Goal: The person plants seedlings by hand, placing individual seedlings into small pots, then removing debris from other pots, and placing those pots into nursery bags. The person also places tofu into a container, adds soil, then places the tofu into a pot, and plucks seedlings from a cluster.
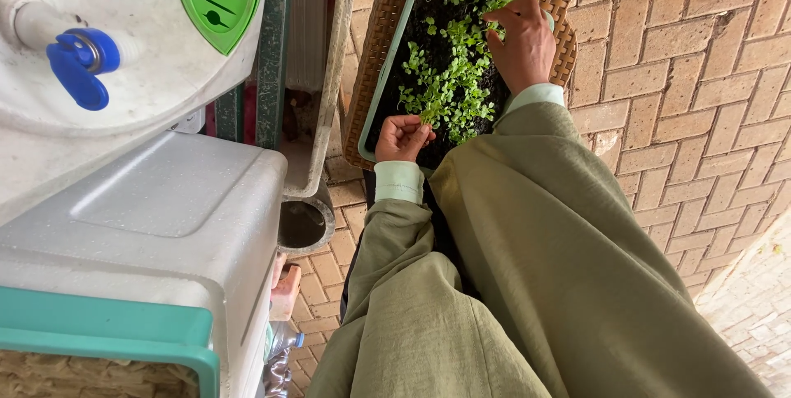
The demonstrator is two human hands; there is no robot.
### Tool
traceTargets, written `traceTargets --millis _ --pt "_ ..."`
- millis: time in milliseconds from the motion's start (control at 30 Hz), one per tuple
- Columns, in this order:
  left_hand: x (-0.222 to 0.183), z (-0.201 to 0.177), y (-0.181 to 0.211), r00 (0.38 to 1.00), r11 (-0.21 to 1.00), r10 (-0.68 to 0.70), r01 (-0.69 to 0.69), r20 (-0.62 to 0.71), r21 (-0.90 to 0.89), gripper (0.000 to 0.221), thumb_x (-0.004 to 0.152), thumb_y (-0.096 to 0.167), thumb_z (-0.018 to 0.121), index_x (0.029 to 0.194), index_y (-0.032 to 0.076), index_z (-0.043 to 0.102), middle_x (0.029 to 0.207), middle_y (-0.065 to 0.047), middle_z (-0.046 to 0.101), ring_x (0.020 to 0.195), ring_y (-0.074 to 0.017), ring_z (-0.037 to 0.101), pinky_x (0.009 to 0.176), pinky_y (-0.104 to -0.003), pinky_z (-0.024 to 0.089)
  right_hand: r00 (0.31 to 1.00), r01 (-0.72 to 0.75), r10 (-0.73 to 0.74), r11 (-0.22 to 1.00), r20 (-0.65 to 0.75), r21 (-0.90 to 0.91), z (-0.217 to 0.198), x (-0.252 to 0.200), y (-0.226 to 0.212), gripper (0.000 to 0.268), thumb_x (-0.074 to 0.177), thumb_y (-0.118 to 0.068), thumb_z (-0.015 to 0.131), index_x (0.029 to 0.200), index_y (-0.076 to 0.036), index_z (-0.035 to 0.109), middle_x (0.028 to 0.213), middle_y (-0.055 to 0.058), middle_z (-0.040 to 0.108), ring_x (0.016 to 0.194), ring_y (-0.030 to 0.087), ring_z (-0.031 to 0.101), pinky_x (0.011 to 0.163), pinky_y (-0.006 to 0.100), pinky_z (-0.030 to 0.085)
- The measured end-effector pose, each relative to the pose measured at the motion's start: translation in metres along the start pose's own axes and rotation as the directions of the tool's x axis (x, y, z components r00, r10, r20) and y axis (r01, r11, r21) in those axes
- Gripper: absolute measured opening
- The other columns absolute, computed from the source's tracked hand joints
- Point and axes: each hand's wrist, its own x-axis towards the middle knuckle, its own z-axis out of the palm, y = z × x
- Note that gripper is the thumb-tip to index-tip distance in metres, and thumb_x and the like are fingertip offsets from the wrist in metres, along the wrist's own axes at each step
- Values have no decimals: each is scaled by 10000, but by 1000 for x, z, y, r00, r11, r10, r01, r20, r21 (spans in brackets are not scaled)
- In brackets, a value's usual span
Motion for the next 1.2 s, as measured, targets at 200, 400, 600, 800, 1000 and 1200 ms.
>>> traceTargets --millis 200,400,600,800,1000,1200 --pt "2 0 2 1000 1000 12 -12 1 24 211 936 32 761 1094 11 623 950 -102 725 836 -156 728 737 -267 611 990 135 -129 978 -48 159 -1 -5 2 214 894 -73 822 1035 -234 814 1135 -9 664 1065 186 646 879 348 592" --pt "3 1 1 1000 1000 -4 4 -3 -19 213 928 20 763 1086 6 622 944 -103 712 828 -161 725 750 -280 624 973 181 -195 976 120 120 -11 -17 -3 282 905 -29 761 939 -299 837 1199 -4 687 1080 205 597 984 388 555" --pt "5 -3 -5 1000 1000 12 -12 10 -12 213 930 16 762 1088 5 619 943 -107 714 829 -161 723 752 -278 618 993 61 -70 994 99 87 5 -11 13 47 942 -161 794 966 -201 789 1174 10 700 1121 218 637 941 369 561" --pt "5 -6 0 1000 1000 3 -3 15 14 207 932 16 757 1088 5 621 948 -109 720 836 -160 729 753 -285 627 999 -7 6 1000 53 26 -15 -2 -4 192 901 -220 862 1081 -186 809 1101 33 678 1026 234 625 871 391 543" --pt "6 -7 -1 1000 1000 -5 5 21 15 204 939 16 750 1094 6 618 951 -107 716 844 -160 727 760 -286 628 984 175 -176 983 5 46 6 -3 2 222 873 -237 893 1083 -245 821 1145 35 665 1040 248 607 870 380 543" --pt "5 -7 -1 1000 1000 13 -13 18 14 202 939 15 753 1090 3 620 945 -106 714 836 -159 726 754 -285 627 995 104 -104 994 -3 -15 22 -10 22 138 893 -211 894 959 -209 773 1137 34 656 1055 247 615 850 370 550"
